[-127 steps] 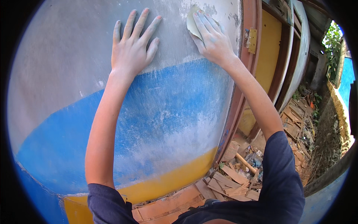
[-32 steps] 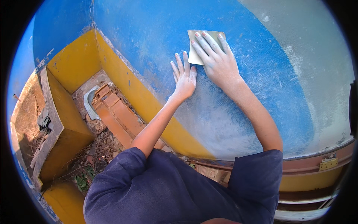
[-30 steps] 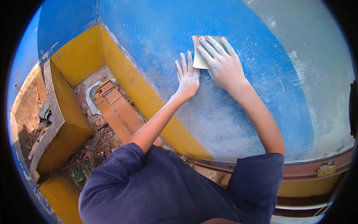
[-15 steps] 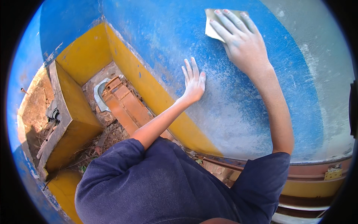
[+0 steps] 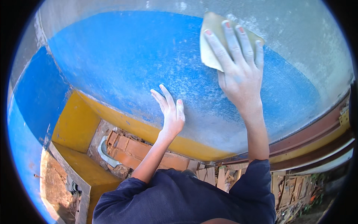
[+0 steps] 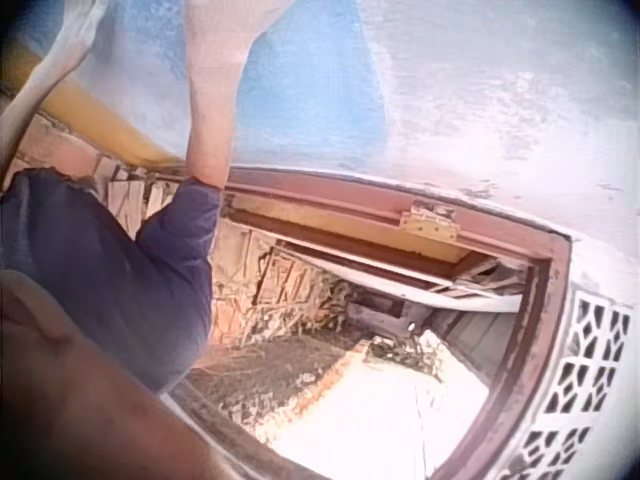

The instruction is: The person sands a blue and yellow painted wall with a piece of sandpaper.

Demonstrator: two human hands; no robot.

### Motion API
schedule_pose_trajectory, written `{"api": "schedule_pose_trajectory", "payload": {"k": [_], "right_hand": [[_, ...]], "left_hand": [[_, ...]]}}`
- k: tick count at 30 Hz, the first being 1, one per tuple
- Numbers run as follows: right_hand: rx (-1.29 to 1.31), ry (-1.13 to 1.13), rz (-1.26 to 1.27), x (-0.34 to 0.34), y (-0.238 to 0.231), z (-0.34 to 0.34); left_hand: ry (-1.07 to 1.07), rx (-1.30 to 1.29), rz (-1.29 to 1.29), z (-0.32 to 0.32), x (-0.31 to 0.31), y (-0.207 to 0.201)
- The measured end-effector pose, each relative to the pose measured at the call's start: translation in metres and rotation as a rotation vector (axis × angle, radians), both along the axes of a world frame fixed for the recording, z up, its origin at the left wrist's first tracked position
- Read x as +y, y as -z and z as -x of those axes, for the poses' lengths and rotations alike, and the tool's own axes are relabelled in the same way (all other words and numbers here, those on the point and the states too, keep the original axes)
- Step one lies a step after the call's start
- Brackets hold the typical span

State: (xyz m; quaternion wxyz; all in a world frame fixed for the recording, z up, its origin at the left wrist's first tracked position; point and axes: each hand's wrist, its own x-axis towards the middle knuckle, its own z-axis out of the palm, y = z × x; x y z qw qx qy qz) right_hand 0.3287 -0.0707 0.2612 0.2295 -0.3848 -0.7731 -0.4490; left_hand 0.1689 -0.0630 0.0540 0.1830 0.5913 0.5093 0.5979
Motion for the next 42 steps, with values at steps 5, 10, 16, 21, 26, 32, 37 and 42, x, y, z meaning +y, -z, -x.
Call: {"api": "schedule_pose_trajectory", "payload": {"k": [5, 10, 16, 21, 26, 32, 37, 42], "right_hand": [[0.605, 0.216, -0.184, -0.016, 0.133, -0.048], [0.595, 0.276, -0.096, -0.028, 0.278, -0.05], [0.905, 0.295, -0.26, -0.049, 0.118, -0.135], [0.965, 0.427, -0.226, -0.039, 0.264, -0.088], [0.99, 0.327, -0.293, -0.041, 0.212, -0.108], [0.882, 0.252, -0.336, -0.058, 0.094, -0.153], [0.943, 0.401, -0.181, -0.065, 0.287, -0.12], [1.031, 0.292, -0.117, -0.08, 0.21, -0.161]], "left_hand": [[0.046, 0.502, -0.183, -0.038, -0.001, -0.038], [0.019, 0.551, -0.303, -0.068, 0.006, 0.009], [0.043, 0.574, -0.3, -0.071, 0.009, 0.023], [0.026, 0.557, -0.301, -0.083, 0.004, 0.024], [-0.001, 0.619, -0.3, -0.073, 0.008, 0.033], [-0.005, 0.706, -0.221, -0.077, 0.002, 0.042], [0.038, 0.668, -0.167, -0.087, -0.006, 0.046], [0.08, 0.527, -0.019, -0.093, -0.026, 0.04]]}}
